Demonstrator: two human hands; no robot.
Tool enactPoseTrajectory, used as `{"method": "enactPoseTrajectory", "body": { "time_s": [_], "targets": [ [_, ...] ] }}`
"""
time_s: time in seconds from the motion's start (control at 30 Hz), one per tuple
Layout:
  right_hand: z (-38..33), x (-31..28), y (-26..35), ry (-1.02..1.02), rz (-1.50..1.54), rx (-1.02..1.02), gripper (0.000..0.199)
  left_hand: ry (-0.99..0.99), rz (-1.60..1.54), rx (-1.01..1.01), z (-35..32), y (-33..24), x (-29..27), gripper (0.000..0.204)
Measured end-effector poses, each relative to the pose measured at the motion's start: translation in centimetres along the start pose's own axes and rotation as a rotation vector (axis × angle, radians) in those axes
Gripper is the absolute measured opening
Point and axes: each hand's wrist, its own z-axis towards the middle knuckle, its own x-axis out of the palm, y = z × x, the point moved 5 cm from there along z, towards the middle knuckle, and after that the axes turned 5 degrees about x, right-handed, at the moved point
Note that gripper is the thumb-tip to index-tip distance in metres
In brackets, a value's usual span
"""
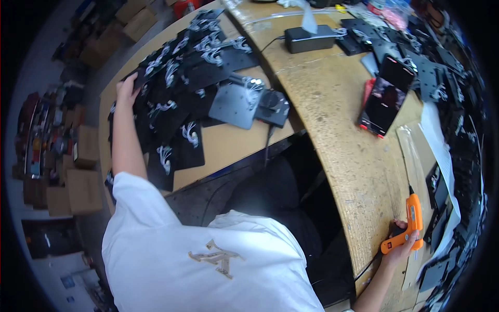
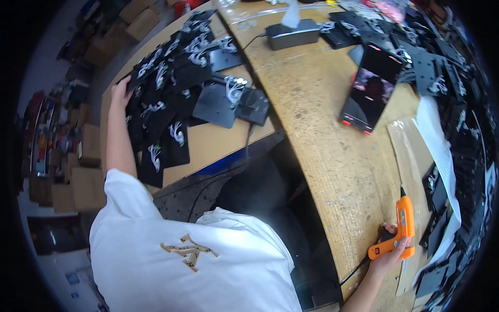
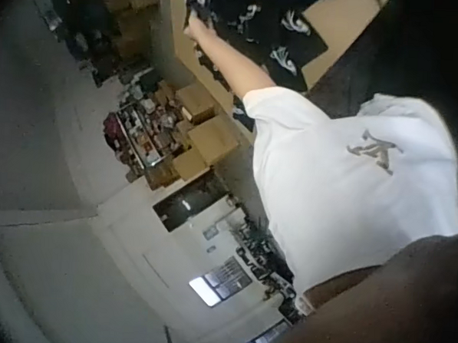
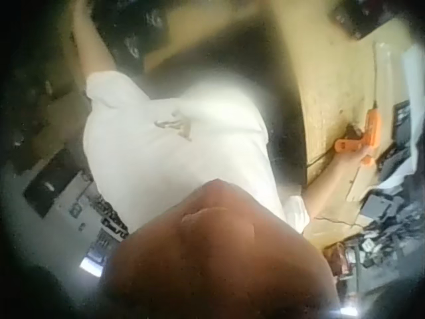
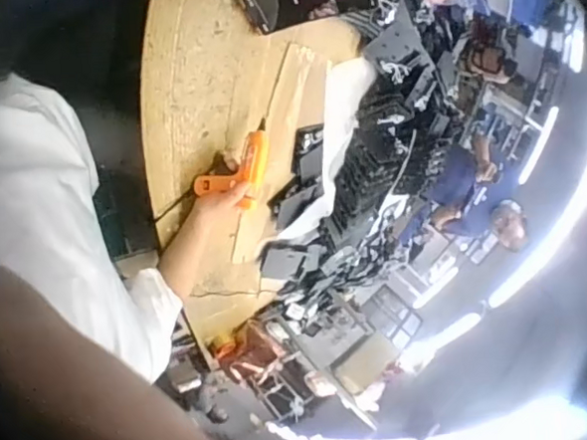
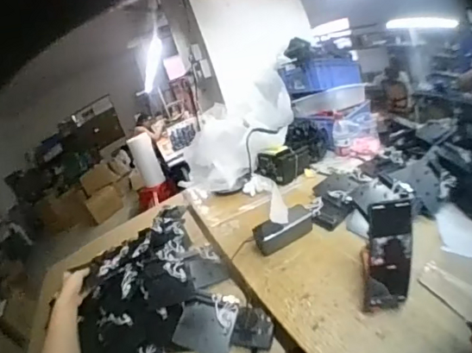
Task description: The person uses an orange hot glue gun to apply adhesive to the internal wiring and circuit board of a black plastic electronic device. They repeatedly pick up the device, apply glue to specific points, and place it back on the workbench among other similar units.
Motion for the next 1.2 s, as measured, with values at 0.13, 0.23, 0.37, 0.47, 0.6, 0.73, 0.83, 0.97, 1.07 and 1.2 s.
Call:
{"method": "enactPoseTrajectory", "body": {
  "time_s": [0.13, 0.23, 0.37, 0.47, 0.6, 0.73, 0.83, 0.97, 1.07, 1.2],
  "targets": [
    [-0.4, -2.0, -1.0, -0.030, 0.010, 0.018, 0.046, -0.229, 1.360, 0.239, -9.5, -8.3, 1.9, 0.083],
    [-0.3, -0.6, 0.0, 0.074, -0.054, 0.051, 0.028, -0.191, 1.062, 0.741, -14.1, -12.5, 3.2, 0.061],
    [0.1, 0.6, 2.8, 0.126, -0.231, -0.111, 0.021, 0.490, 0.435, 1.309, -30.4, -19.6, 18.7, 0.024],
    [-0.3, 0.9, 3.8, 0.162, -0.319, -0.230, 0.023, 1.086, 0.008, 1.676, -49.1, -25.4, 28.9, 0.029],
    [-0.9, 0.4, 4.8, 0.170, -0.360, -0.380, 0.022, 1.777, -0.139, 1.793, -69.1, -25.8, 38.9, 0.016],
    [-1.0, -0.3, 4.8, 0.180, -0.304, -0.379, 0.025, 1.861, 0.262, 2.253, -84.3, -21.1, 43.7, 0.055],
    [-0.9, -0.1, 4.4, 0.177, -0.295, -0.414, 0.025, 1.706, 0.312, 2.211, -89.2, -21.1, 46.2, 0.085],
    [-0.8, 0.0, 4.1, 0.222, -0.264, -0.395, 0.026, 1.864, 0.412, 2.031, -90.5, -20.4, 49.0, 0.112],
    [-0.8, 0.1, 4.4, 0.254, -0.246, -0.365, 0.027, 1.939, 0.514, 2.047, -89.8, -21.7, 46.5, 0.111],
    [-0.6, -0.3, 4.0, 0.230, -0.171, -0.373, 0.026, 2.173, -0.024, 1.826, -84.9, -26.3, 40.9, 0.104]
  ]
}}
